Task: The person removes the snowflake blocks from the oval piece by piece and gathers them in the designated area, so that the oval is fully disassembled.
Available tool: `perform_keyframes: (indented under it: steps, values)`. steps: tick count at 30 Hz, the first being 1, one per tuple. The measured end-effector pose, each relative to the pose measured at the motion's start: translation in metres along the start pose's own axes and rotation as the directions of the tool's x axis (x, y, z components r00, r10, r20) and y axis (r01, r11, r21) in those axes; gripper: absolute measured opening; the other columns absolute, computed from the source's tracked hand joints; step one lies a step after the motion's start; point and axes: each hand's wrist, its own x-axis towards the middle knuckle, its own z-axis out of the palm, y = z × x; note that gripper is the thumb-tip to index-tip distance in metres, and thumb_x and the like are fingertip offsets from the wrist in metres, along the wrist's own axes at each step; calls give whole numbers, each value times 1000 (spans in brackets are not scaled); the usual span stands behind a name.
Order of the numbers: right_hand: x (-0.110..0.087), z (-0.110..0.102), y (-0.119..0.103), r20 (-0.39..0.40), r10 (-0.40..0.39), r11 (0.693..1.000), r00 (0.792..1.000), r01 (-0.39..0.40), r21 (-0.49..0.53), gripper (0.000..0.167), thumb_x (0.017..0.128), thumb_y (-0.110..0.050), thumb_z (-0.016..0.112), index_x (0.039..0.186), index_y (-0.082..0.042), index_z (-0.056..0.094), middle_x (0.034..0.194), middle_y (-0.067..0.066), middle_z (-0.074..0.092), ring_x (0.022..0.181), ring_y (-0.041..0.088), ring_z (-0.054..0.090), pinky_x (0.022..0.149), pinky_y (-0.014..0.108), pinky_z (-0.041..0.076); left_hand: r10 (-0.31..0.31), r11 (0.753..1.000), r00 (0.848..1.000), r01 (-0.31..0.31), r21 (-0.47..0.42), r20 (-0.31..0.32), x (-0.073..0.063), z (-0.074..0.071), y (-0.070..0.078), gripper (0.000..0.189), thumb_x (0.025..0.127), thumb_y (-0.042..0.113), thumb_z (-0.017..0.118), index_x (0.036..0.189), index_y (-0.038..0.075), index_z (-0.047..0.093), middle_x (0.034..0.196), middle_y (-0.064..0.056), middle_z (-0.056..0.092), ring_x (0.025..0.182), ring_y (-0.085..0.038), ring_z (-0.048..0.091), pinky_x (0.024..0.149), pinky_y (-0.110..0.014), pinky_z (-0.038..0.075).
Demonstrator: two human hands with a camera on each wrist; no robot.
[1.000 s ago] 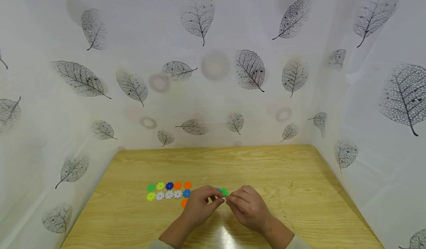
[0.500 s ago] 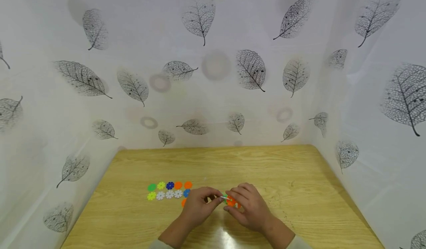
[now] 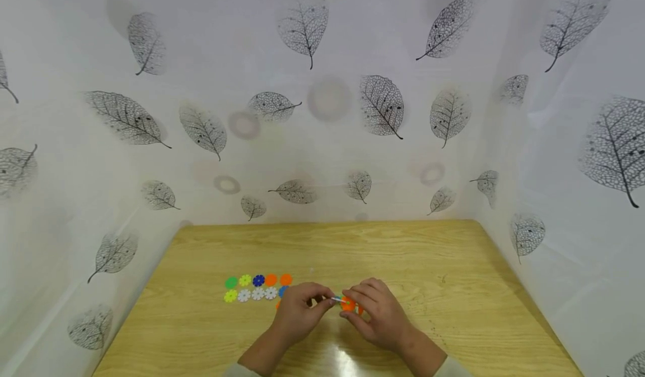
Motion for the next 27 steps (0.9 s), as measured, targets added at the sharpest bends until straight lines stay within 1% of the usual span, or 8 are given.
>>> perform_keyframes:
  steps: [4,6,7,10,16,22,27]
  values:
    - [0,1,0,-6,-15,1000,1000,15,7,36,95,-32,77,115,-2,75,105,3,75,92,18,65,82,32,52,101,994,994,-100,38,-33,-1,1,-3,13,89,7,82,91,19,77,87,13,74,70,0,62,56,-23,50]
    - [0,1,0,-6,-21,1000,1000,21,15,36,96,-32,77,115,-2,75,105,3,74,92,18,65,82,32,52,128,991,991,-125,49,-44,-2,2,-4,13,88,6,82,91,18,77,87,12,74,70,0,62,55,-23,50]
    - [0,1,0,-5,-22,1000,1000,23,18,35,96,-32,76,116,-2,75,105,3,74,92,18,65,82,31,52,131,990,990,-128,54,-44,-2,2,-4,13,88,6,82,90,18,76,87,12,74,70,0,62,55,-22,50]
    - [1,2,0,3,-29,999,1000,29,33,35,96,-30,76,117,-2,74,105,4,74,92,17,65,81,30,53,130,990,990,-127,59,-48,-3,2,-4,12,88,7,82,89,18,76,86,11,74,70,0,62,55,-22,49]
    - [3,2,0,10,-41,997,999,40,69,33,97,-26,75,117,0,73,106,5,74,92,17,65,79,25,55,105,993,993,-102,61,-50,-3,2,-4,13,88,7,82,87,18,76,85,11,73,70,0,60,55,-22,48]
    - [6,3,0,11,-83,994,996,83,68,32,99,-26,72,115,2,73,105,7,73,90,17,65,79,24,55,96,991,994,-90,101,-56,-5,2,-4,15,86,6,83,86,18,75,84,13,73,70,1,60,56,-23,50]
    - [8,5,0,9,-84,994,996,83,74,32,99,-26,72,115,2,72,105,6,72,89,15,64,78,22,53,78,991,995,-71,116,-62,-5,1,-5,15,86,8,84,86,19,75,85,15,72,71,1,61,59,-23,51]
